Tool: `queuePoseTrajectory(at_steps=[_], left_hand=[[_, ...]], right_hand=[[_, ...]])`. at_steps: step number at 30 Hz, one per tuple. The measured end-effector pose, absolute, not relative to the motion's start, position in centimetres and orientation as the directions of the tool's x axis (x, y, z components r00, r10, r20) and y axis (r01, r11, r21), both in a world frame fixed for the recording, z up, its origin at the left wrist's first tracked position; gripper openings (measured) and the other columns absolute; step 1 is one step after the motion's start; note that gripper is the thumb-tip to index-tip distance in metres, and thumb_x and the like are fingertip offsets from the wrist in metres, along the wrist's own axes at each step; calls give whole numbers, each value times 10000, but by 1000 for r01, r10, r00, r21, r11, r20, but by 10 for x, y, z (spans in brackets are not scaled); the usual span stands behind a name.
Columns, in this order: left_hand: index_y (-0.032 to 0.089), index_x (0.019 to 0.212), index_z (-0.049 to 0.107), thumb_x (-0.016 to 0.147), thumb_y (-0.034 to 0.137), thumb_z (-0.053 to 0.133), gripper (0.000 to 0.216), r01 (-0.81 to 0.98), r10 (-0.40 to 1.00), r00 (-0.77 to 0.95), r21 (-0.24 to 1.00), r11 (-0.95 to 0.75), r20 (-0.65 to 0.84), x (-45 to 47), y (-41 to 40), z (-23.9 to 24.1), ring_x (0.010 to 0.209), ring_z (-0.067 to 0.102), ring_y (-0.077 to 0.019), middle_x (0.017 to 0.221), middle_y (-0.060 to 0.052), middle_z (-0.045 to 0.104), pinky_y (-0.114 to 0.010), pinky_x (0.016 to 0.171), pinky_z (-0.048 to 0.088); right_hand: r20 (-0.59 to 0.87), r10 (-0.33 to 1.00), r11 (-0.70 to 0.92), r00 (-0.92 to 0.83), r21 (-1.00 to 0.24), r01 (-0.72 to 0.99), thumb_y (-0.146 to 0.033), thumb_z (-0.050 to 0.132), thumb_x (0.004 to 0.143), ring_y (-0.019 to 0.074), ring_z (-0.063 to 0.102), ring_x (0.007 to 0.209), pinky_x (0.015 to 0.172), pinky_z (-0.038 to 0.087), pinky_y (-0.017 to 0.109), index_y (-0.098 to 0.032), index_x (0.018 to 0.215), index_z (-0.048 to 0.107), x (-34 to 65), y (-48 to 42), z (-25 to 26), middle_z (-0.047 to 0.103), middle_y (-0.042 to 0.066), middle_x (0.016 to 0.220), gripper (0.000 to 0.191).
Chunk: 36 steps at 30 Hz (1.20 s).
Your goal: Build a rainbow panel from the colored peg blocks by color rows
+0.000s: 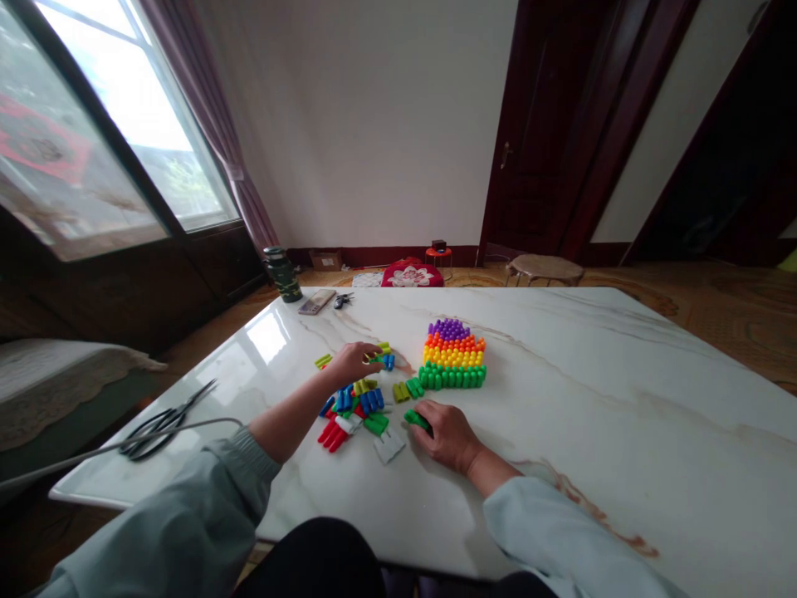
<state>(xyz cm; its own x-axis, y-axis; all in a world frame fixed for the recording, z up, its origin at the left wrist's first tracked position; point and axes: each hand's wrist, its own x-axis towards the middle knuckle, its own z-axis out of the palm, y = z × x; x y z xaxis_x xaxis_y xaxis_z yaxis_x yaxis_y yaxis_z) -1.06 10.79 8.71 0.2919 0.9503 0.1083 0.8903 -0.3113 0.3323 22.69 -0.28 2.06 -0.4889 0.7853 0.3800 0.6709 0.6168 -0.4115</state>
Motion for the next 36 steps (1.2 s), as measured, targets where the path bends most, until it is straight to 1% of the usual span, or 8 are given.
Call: queuePoseTrajectory(at_steps=[4,6,9,13,18,26,30,36], left_hand=[[259,1038,724,816,429,617,299,862,935,324,363,-354,142,-22,79,98,806,663,-135,953,2,733,-219,747,494],[225,866,733,838,415,582,245,890,950,258,339,-304,174,-35,55,101,778,655,-158,853,-17,722,-251,713,481],[207,732,698,844,417,561,274,937,971,127,296,-184,203,-53,16,94,762,651,-214,786,-50,699,-300,645,452],[260,925,668,808,421,614,206,949,974,30,300,-99,226,-56,-15,74,943,647,-224,1080,-29,688,-298,688,461],[259,1164,563,759,371,653,429,924,982,-9,378,-65,190,-40,-13,64,1053,617,-226,1166,-48,663,-313,771,480],[255,1163,591,741,310,620,426,945,982,14,319,-74,187,-27,2,67,1068,597,-265,1124,-69,658,-354,795,489],[253,1127,614,753,315,610,379,930,967,-14,359,-81,254,-14,13,77,1039,609,-253,1102,-63,661,-352,819,489],[197,1148,640,761,279,615,397,888,943,180,367,-278,279,19,49,75,1041,612,-268,1082,-102,664,-380,888,484]], right_hand=[[394,780,623,-487,-410,667,-264,491,867,167,589,710,654,409,266,-206,818,573,227,-4,21,630,39,784,112],[402,776,627,-487,-405,665,-267,493,867,167,595,718,659,415,264,-206,826,581,226,-4,21,637,41,791,115],[406,775,627,-485,-399,669,-275,500,864,173,607,734,673,426,267,-203,852,597,226,-3,22,652,51,811,121],[407,778,622,-478,-396,676,-272,497,865,180,612,741,678,435,274,-198,855,609,226,-3,22,657,57,812,135],[415,772,629,-481,-396,669,-269,494,869,177,617,757,694,441,269,-201,876,614,226,-4,22,658,53,820,138],[433,762,639,-480,-388,664,-271,510,868,167,608,732,672,428,260,-199,862,605,227,-2,19,650,48,803,120],[439,765,636,-472,-395,663,-273,517,868,165,603,719,658,415,260,-202,845,601,226,-2,17,653,45,801,113],[424,778,622,-463,-422,659,-266,505,867,156,584,692,630,389,254,-204,786,577,225,-4,22,637,34,763,125]])
